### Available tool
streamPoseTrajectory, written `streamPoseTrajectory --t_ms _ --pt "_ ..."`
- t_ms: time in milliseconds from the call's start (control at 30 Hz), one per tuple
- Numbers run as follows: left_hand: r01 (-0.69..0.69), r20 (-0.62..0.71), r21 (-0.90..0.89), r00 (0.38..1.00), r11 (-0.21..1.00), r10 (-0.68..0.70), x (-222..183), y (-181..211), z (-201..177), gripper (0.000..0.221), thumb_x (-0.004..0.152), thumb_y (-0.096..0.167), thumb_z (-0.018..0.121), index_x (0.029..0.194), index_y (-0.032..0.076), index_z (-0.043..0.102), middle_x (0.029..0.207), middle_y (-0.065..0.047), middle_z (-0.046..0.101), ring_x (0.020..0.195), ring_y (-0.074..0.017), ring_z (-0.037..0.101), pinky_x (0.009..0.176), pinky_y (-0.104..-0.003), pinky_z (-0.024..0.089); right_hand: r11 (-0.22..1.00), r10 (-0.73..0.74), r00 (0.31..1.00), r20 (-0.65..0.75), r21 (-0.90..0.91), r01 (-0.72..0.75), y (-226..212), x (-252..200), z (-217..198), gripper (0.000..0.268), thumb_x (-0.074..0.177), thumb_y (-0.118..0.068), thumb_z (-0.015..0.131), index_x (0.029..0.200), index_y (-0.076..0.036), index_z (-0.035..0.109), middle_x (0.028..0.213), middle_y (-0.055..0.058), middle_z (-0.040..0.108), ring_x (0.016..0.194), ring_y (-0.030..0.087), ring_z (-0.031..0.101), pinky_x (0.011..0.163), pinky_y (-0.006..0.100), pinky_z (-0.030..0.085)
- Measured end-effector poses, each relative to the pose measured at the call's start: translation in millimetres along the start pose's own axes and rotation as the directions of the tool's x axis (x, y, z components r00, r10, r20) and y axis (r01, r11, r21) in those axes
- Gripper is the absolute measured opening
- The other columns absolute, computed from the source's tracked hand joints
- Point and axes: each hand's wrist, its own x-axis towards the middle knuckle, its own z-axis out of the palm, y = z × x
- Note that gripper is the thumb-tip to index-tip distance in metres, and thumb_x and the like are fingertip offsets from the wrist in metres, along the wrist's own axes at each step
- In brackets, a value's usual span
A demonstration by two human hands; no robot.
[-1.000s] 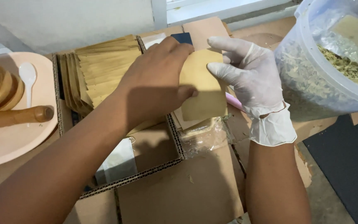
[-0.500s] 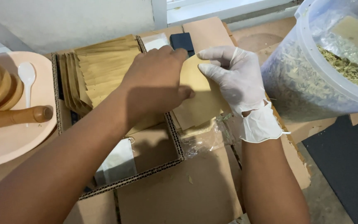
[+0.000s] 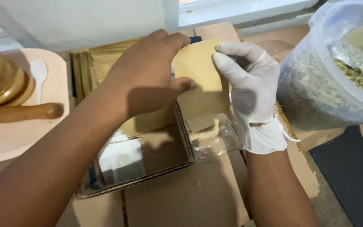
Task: The person is manually sealing small paper tea bags using a handheld heat sealer.
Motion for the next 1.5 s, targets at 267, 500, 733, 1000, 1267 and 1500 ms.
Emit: streamPoseTrajectory --t_ms 267,500,733,1000,1267,1500 --pt "0.149 -0.039 -0.2 0.986 0.968 -0.16 -71 -10 -45 0.048 0.077 0.042 0.079 0.116 0.018 0.068 0.119 -0.003 0.07 0.102 -0.0237 0.065 0.085 -0.039 0.051 0.996 -0.044 0.995 0.086 0.076 0.037 -13 -29 49 0.021 0.083 -0.015 0.08 0.101 -0.008 0.073 0.1 0.006 0.074 0.093 0.013 0.071 0.088 0.024 0.061" --pt "0.385 -0.011 -0.332 0.911 0.861 -0.412 -131 -36 -71 0.049 0.08 0.03 0.077 0.129 0.023 0.072 0.074 0.003 0.067 0.06 -0.0132 0.052 0.061 -0.027 0.039 0.994 -0.083 0.87 0.486 0.107 0.035 -31 -40 83 0.027 0.089 -0.007 0.074 0.115 -0.004 0.067 0.096 0.013 0.073 0.078 0.017 0.072 0.075 0.026 0.065" --pt "0.492 0.043 -0.495 0.837 0.716 -0.545 -147 -48 -79 0.04 0.081 0.02 0.08 0.12 0.026 0.074 0.066 0.004 0.067 0.054 -0.0087 0.057 0.054 -0.025 0.045 0.96 -0.055 0.752 0.657 -0.173 0.221 -55 -34 108 0.046 0.093 -0.01 0.073 0.137 -0.007 0.06 0.09 -0.001 0.057 0.076 0.007 0.049 0.068 0.018 0.045" --pt "0.392 0.047 -0.456 0.907 0.799 -0.418 -139 -61 -55 0.059 0.08 0.026 0.072 0.138 0.024 0.056 0.098 -0.002 0.069 0.078 -0.0183 0.064 0.074 -0.034 0.049 0.909 -0.05 0.812 0.581 -0.311 0.278 -60 -34 95 0.044 0.091 -0.014 0.074 0.133 -0.008 0.062 0.123 0.003 0.069 0.074 0.007 0.046 0.072 0.019 0.044" --pt "0.425 0.135 -0.304 0.905 0.852 -0.403 -129 -69 -25 0.011 0.081 0.021 0.071 0.09 0.019 0.065 0.087 0.004 0.075 0.081 -0.0145 0.068 0.068 -0.033 0.051 0.915 -0.197 0.826 0.528 -0.205 0.348 -39 -42 77 0.04 0.092 -0.006 0.075 0.129 -0.005 0.061 0.125 0.013 0.069 0.106 0.015 0.068 0.076 0.02 0.055" --pt "0.295 0.036 0.131 0.953 0.947 -0.301 -122 -86 10 0.03 0.073 0.031 0.067 0.058 0.006 0.057 0.063 -0.009 0.062 0.064 -0.0287 0.059 0.06 -0.042 0.048 0.853 -0.201 0.743 0.638 -0.259 0.453 -33 -48 80 0.028 0.086 -0.001 0.078 0.112 -0.007 0.069 0.11 0.01 0.072 0.099 0.018 0.07 0.09 0.029 0.057"
